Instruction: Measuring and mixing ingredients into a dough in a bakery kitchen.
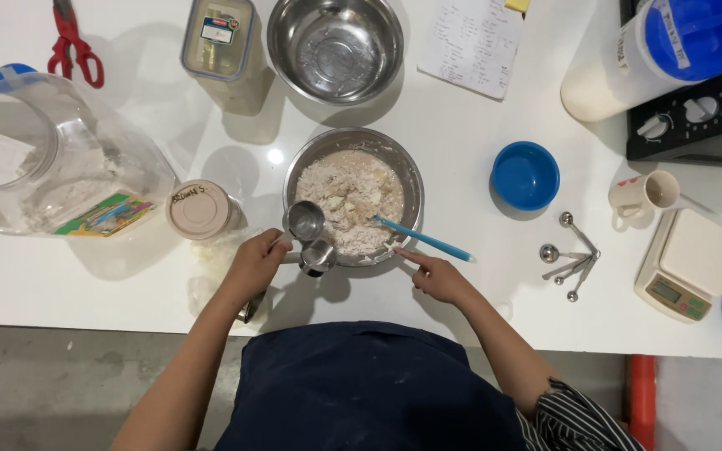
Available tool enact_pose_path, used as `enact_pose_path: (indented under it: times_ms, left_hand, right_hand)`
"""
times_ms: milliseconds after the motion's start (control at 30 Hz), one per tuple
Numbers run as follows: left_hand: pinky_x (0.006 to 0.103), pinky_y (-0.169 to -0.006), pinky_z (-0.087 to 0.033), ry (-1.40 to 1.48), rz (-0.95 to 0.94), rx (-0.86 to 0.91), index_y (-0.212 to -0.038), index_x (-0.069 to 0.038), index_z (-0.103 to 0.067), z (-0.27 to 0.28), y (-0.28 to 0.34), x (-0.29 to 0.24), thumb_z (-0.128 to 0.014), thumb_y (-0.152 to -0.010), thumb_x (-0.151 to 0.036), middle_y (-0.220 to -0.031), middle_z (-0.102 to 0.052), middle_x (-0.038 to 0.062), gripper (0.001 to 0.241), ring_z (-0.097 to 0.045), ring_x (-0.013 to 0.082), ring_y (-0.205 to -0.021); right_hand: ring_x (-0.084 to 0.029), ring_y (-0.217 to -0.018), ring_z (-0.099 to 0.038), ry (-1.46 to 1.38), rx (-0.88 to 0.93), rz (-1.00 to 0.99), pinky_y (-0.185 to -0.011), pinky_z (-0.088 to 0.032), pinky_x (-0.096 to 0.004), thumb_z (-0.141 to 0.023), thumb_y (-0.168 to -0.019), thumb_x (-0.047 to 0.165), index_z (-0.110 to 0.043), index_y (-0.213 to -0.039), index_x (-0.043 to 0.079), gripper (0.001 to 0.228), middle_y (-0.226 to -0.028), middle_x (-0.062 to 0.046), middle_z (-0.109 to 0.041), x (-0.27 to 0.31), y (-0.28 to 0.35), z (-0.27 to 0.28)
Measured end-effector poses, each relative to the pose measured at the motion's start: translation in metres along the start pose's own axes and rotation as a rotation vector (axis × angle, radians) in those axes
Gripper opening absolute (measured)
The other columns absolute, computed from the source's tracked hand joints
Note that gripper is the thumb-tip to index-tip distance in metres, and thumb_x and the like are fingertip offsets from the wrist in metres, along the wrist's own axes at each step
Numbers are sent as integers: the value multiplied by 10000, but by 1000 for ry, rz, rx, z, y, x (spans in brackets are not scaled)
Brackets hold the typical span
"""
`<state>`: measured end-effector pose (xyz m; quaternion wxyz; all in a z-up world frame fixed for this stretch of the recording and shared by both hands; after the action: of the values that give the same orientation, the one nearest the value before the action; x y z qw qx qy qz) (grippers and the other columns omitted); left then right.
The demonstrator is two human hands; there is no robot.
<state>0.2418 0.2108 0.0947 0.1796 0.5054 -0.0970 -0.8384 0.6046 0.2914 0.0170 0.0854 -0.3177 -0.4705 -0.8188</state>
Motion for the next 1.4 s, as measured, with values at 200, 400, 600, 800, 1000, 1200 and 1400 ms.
enact_pose_path:
  times_ms: [200,400,600,800,1000,1200,1400]
  left_hand:
    - [273,-525,-379,317,50,28,-1040,-52,-664,-12,0,29,-543,-1026,-217,-664,-492,-19,205,-446,80,-583]
    - [275,-488,-289,784,262,-26,-1135,-27,-567,-27,-35,65,-466,-1042,-146,-723,-464,-10,181,-371,83,-564]
    - [424,-605,-499,151,-152,-268,-1311,-42,-446,-2,-32,-12,-468,-1016,-135,-828,-668,189,310,-669,299,-693]
    - [556,-617,-500,-160,-250,-149,-1234,-47,-470,-26,1,-76,-478,-1025,-169,-811,-692,252,242,-672,462,-718]
    - [592,-643,-467,-17,-282,-169,-1200,-39,-468,-27,13,-97,-453,-1044,-167,-797,-679,275,202,-654,485,-752]
    - [592,-673,-455,137,-314,-138,-1187,-33,-472,-21,7,-93,-428,-1045,-153,-890,-678,300,191,-641,508,-817]
    - [511,-687,-559,128,-335,-178,-1235,-30,-465,-4,-36,-46,-443,-1040,-187,-979,-725,227,250,-703,411,-807]
  right_hand:
    - [-269,-722,-688,555,-168,93,-706,-577,-435,-565,-903,162,-303,-1566,551,812,-820,-110,-700,33,27,2]
    - [-321,-840,-660,937,-340,168,-662,-578,-484,-618,-859,172,-308,-1604,300,817,-965,-135,-652,31,28,-10]
    - [-270,-900,-723,409,-216,116,-804,-588,-430,-611,-918,253,-581,-1442,304,527,-1053,-41,-746,67,31,8]
    - [-397,-1438,-390,315,-693,563,-1162,-346,-500,-469,-1060,374,-374,-1580,92,600,-1563,-207,-397,204,46,16]
    - [-466,-1604,-45,276,-707,737,-1246,-68,-603,-317,-1107,442,-138,-1664,63,697,-1731,-262,-38,250,32,-14]
    - [-443,-1612,31,253,-683,655,-1222,19,-652,-298,-1077,459,-242,-1653,128,667,-1745,-214,29,269,24,-15]
    - [-399,-1606,-115,103,-662,779,-1264,-96,-576,-336,-1090,451,-494,-1553,157,570,-1725,-212,-158,251,44,13]
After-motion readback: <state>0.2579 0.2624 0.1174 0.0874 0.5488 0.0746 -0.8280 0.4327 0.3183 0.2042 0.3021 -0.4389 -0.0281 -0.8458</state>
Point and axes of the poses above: each hand's wrist, its own y-axis away from the middle knuckle, its own z-axis out of the back of the hand, x = y × z, the point moved 6 cm from there along -y, towards the middle knuckle
